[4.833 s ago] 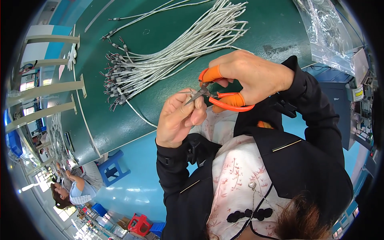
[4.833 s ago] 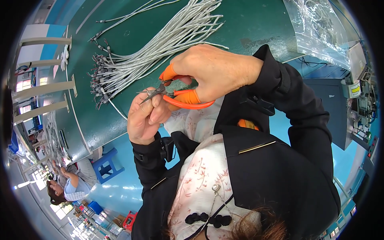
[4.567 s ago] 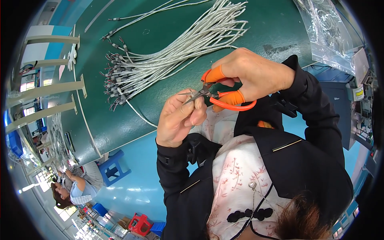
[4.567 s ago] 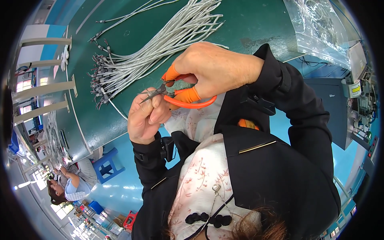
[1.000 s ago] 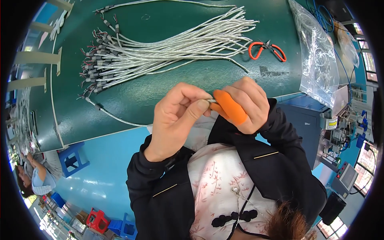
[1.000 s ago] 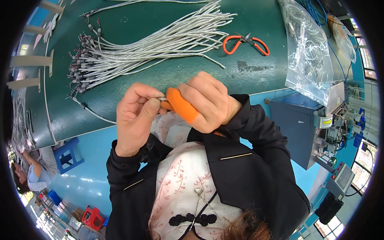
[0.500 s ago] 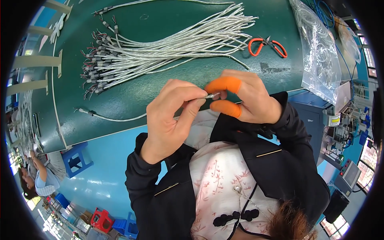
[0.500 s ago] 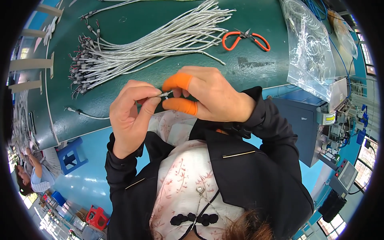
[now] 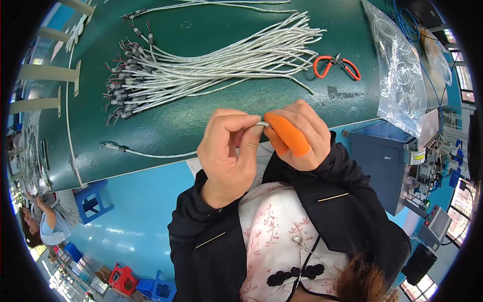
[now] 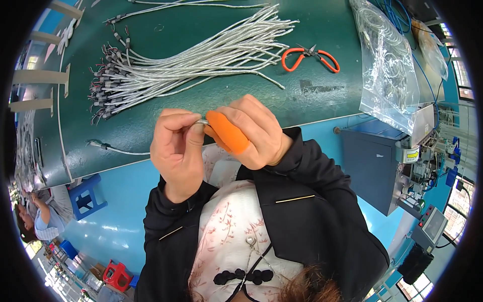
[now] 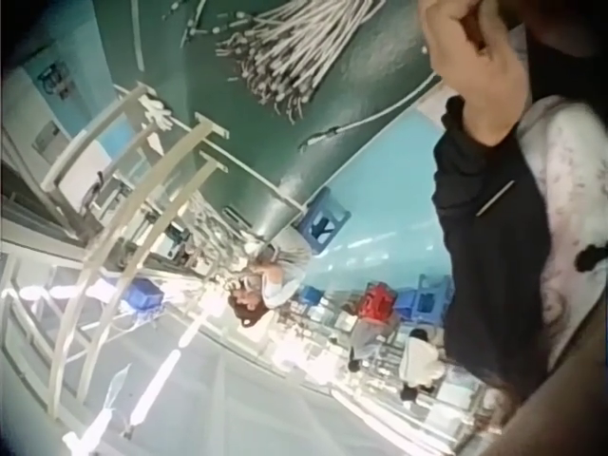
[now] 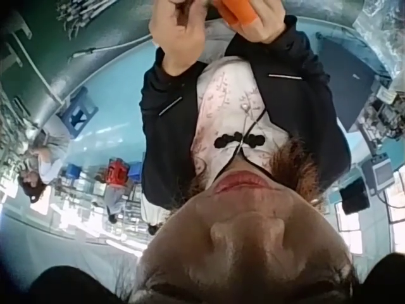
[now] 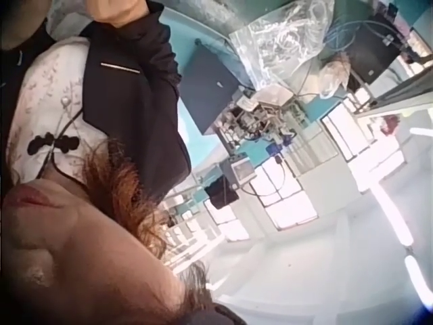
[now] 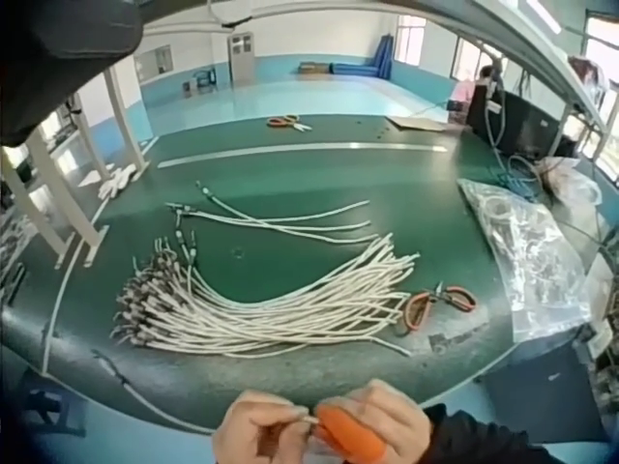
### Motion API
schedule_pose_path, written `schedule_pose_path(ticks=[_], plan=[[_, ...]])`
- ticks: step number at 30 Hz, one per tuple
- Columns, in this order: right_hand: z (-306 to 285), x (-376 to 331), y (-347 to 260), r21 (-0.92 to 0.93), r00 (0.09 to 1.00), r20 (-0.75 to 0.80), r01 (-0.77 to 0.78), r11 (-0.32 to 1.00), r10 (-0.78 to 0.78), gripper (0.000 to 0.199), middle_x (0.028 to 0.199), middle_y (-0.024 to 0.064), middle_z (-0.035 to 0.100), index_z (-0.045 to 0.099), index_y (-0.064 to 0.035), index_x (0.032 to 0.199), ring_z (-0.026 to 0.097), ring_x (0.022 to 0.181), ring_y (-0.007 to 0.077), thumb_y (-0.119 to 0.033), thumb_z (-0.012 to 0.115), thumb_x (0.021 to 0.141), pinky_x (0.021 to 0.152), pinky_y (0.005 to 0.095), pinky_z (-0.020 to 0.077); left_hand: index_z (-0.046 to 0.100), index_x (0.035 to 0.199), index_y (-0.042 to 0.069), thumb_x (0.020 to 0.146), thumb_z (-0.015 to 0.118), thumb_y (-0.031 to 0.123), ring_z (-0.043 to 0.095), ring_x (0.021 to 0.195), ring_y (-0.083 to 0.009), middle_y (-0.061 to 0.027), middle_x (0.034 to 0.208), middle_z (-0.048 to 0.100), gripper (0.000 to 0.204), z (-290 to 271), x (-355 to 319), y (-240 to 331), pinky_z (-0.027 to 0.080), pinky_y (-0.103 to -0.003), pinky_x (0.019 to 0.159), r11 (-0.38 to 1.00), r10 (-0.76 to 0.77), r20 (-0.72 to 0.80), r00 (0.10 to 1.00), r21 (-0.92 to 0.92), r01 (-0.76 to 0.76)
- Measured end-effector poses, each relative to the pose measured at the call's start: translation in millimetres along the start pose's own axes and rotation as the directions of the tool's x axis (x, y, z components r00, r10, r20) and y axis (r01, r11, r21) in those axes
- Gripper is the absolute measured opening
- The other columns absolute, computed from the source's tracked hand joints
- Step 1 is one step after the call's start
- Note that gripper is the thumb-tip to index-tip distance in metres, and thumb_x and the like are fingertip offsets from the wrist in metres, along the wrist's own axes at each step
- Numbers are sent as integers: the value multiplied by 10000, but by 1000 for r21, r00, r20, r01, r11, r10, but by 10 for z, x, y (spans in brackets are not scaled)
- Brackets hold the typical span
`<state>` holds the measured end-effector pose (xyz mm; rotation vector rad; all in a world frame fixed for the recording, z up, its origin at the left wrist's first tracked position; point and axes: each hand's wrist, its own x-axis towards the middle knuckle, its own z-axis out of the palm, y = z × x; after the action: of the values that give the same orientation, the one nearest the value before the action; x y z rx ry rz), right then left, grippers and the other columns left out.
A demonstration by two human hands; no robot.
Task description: The person picks up a cable from a pile, strips the outer casing using shears, and pulls the casing off by hand. They then separate the internal wires, trim them with the shears, and place the finished cable back onto the table.
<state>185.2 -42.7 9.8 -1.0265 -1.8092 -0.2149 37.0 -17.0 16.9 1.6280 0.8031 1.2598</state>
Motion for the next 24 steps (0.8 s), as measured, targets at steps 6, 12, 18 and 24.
schedule_pose_path(ticks=[6,12,18,24], plan=[[-22,24,21,54,997,56,-51,997,48,259,828,123,607,576,73,920,569,648,243,47,708,699,530,309,453,571,911,2,806,635,-46,516,625,-100,-78,820,566,133,21,24,-2,445,-202,551,979,-102,-10,995,-178,98],[-176,113,178,7,965,184,187,982,-185,251,831,118,606,586,64,933,569,641,241,25,705,715,546,301,462,574,908,8,810,626,-45,529,639,-119,-77,786,574,123,-145,134,76,456,-215,565,993,-116,184,976,17,114],[-63,22,117,212,985,157,-107,971,74,262,787,112,596,589,56,940,557,622,230,-3,714,717,529,292,447,590,898,10,785,636,-54,542,666,-171,-81,793,586,138,-214,201,36,450,-252,563,995,20,252,968,87,-43],[-85,81,66,362,940,242,-319,876,242,258,705,95,567,592,46,922,534,576,233,-4,720,704,488,285,416,602,890,15,739,662,-56,539,688,-226,-81,782,585,177,-242,223,16,428,-295,590,970,167,261,951,129,-206]])
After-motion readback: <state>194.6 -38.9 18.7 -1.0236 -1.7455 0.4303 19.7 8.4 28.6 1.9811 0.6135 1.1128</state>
